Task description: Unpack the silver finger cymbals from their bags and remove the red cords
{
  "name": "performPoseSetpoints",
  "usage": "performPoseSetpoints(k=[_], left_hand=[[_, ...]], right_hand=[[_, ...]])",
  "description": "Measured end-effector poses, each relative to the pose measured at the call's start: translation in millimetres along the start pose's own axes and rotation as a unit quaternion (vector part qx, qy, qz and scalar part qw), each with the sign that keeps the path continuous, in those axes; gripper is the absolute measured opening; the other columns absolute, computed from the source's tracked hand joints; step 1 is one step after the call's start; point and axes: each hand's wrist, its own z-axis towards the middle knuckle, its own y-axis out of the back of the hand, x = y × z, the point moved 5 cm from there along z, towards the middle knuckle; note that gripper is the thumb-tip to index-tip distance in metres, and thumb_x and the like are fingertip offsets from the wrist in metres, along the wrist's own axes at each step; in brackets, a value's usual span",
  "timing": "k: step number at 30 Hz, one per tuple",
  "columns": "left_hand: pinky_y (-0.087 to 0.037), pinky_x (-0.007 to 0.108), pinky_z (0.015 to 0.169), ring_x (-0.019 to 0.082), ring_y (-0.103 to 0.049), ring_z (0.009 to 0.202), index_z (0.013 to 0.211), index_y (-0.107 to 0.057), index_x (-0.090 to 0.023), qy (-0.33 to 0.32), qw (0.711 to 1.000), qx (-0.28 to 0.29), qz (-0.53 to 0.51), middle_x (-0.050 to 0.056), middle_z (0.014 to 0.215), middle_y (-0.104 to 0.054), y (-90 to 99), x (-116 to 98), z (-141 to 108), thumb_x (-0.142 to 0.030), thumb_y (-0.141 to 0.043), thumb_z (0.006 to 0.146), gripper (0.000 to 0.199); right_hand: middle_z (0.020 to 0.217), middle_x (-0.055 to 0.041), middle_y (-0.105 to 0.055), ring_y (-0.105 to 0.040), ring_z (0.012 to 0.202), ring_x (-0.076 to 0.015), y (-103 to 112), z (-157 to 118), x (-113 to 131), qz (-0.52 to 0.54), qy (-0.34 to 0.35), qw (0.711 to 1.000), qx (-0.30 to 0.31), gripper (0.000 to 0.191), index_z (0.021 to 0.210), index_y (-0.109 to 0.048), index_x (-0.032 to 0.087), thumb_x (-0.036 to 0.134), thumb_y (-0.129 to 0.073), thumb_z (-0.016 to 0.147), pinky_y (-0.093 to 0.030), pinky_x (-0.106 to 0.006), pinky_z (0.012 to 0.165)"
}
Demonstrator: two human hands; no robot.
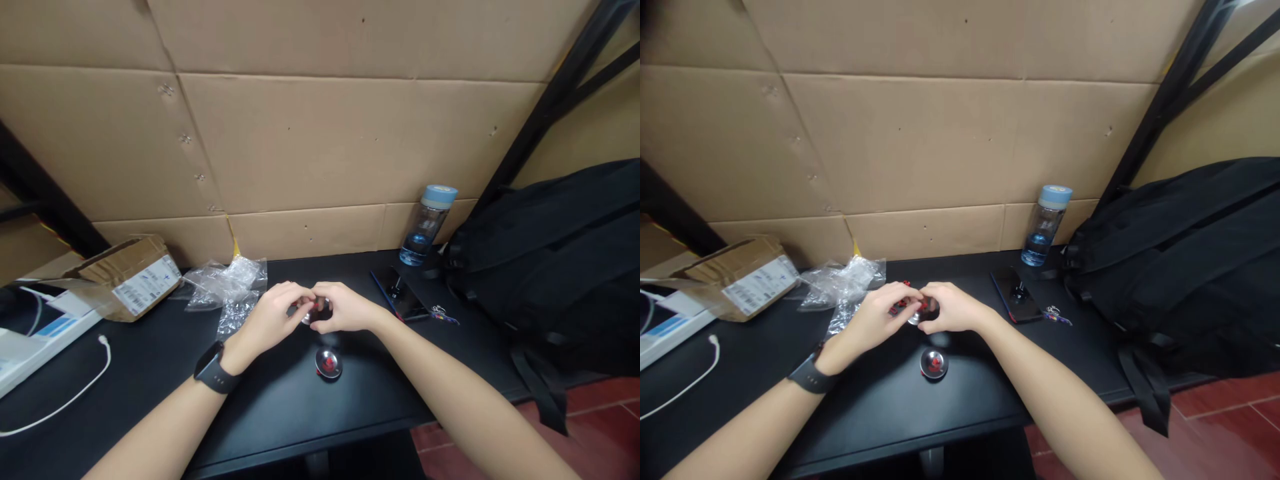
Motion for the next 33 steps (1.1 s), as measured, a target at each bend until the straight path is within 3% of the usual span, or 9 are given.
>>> performPoseSetpoints(k=[3, 5, 10, 19, 33], left_hand=[[-0.050, 0.031, 0.080, 0.017, -0.064, 0.081, 0.098, -0.066, -0.020, 0.041, 0.998, -0.052, 0.015, 0.002, 0.090, -0.070, 9.9, 1, 1, -0.023, -0.056, 0.099, 0.010], [-0.049, 0.030, 0.079, 0.017, -0.063, 0.079, 0.095, -0.064, -0.020, 0.052, 0.997, -0.058, 0.022, 0.002, 0.089, -0.069, 12.4, 3, 2, -0.020, -0.055, 0.099, 0.010], [-0.049, 0.030, 0.080, 0.018, -0.064, 0.084, 0.097, -0.065, -0.021, 0.038, 0.999, -0.005, 0.011, 0.002, 0.091, -0.068, 2.5, 8, 1, -0.019, -0.061, 0.095, 0.005], [-0.048, 0.029, 0.076, 0.018, -0.063, 0.081, 0.090, -0.061, -0.020, 0.032, 0.999, 0.037, 0.009, 0.002, 0.087, -0.066, -9.3, 7, 0, -0.017, -0.059, 0.094, 0.006], [-0.043, 0.029, 0.069, 0.018, -0.058, 0.072, 0.080, -0.059, -0.021, 0.078, 0.991, 0.040, 0.099, 0.000, 0.076, -0.063, -0.3, 22, 2, -0.015, -0.062, 0.084, 0.008]], right_hand=[[0.098, -0.0018, -0.071, -0.067, 0.082, -0.0166, 8, -1, -2, 0.018, -0.012, 0.999, -0.047, 0.041, 0.109, -0.068, 0.021, 0.025, -0.081, 0.071, -0.053, -0.027, 0.079], [0.101, -0.0020, -0.072, -0.067, 0.083, -0.0160, 11, -2, -4, 0.044, -0.022, 0.996, -0.071, 0.042, 0.113, -0.067, 0.022, 0.026, -0.080, 0.073, -0.053, -0.027, 0.078], [0.099, -0.0015, -0.072, -0.066, 0.081, -0.0146, 7, -3, -5, 0.087, -0.028, 0.992, -0.084, 0.044, 0.112, -0.064, 0.021, 0.025, -0.080, 0.071, -0.053, -0.025, 0.074], [0.095, 0.0005, -0.073, -0.067, 0.078, -0.0143, 4, -3, -1, 0.049, -0.035, 0.996, -0.062, 0.042, 0.109, -0.063, 0.022, 0.021, -0.076, 0.070, -0.053, -0.025, 0.075], [0.098, 0.0006, -0.072, -0.062, 0.074, -0.0132, 13, -4, -7, -0.019, -0.058, 0.995, -0.084, 0.047, 0.111, -0.061, 0.023, 0.022, -0.077, 0.067, -0.048, -0.024, 0.069]])
